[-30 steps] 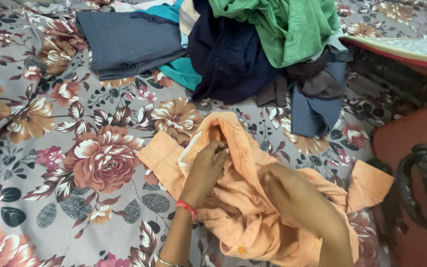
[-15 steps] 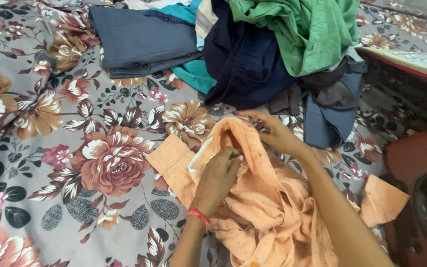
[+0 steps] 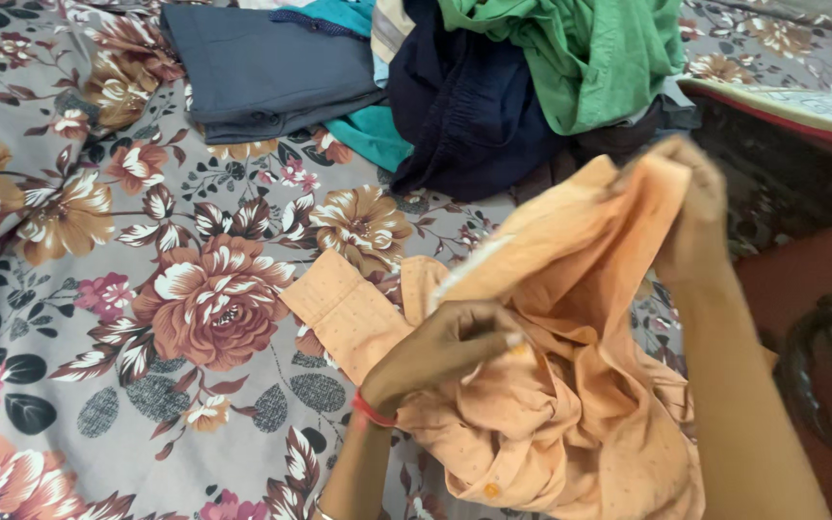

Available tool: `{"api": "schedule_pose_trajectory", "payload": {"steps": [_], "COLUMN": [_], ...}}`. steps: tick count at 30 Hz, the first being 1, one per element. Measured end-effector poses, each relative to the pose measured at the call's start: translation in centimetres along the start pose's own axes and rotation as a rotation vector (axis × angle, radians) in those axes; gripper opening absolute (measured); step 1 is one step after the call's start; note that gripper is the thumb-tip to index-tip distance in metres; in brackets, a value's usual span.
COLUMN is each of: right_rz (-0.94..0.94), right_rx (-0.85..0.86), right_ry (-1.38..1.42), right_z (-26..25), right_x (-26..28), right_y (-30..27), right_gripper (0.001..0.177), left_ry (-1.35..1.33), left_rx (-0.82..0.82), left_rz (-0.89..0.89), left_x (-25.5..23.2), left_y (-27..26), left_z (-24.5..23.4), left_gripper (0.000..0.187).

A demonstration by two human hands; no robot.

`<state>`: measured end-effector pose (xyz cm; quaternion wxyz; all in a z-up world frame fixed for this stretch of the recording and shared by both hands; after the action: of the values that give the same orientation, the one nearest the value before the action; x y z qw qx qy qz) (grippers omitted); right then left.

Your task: The person folds a shirt on a bed and packs it into a suitcase.

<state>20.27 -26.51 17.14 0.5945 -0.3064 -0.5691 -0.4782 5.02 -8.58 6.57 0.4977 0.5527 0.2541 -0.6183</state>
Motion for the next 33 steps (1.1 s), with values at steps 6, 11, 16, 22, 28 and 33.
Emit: {"api": "schedule_pose_trajectory", "payload": {"steps": [6,11,16,22,28,33], "right_rz": [-0.25,-0.131,0.155,0.017,0.013,0.07], "right_rx": [-0.209,0.422,-0.007,-0.185,-0.124,-0.123], "right_ry": [-1.158,-1.17,-1.01,-0.758,-0.727,-0.73], "right_z": [0.0,10.3,8.7,7.0,6.0,6.3], "right_x": [2.8,-4.6,-6.7,-8.5,-9.2,-9.1], "right_y": [-3.9,-10.0,-11.8,-13.2,-14.0,-14.5], "right_gripper": [0.015,0.02,0.023,0.023,0.028,0.02], "left_ry": [-0.046,0.407,0.557,0.707,0.686,0.578], "left_rx": [-0.215,-0.425,-0.45,-0.405,-0.422,-0.428], "left_rz": [0.155,0.3,0.102,0.173,0.059,-0.091], "left_x": [-2.7,-4.4,-2.4,-1.2,0.3,0.9], "left_y": [-0.5,-0.7,-0.5,0.9,1.3,1.3], "left_z": [-0.9,-4.0,-4.0,-1.7,-1.3,-1.4], "left_gripper": [0.016,0.015,0.018,0.022,0.024,0.024]}}
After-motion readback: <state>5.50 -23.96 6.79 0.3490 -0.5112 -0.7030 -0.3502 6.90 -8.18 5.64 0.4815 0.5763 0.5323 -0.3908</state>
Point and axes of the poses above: each hand's wrist, its own y-axis towards the middle knuckle, its own z-axis out of the palm, x = y × z, the point moved 10 cm from there along y, towards the middle knuckle, and after that the axes turned 11 degrees about z, right-handed, at the moved point
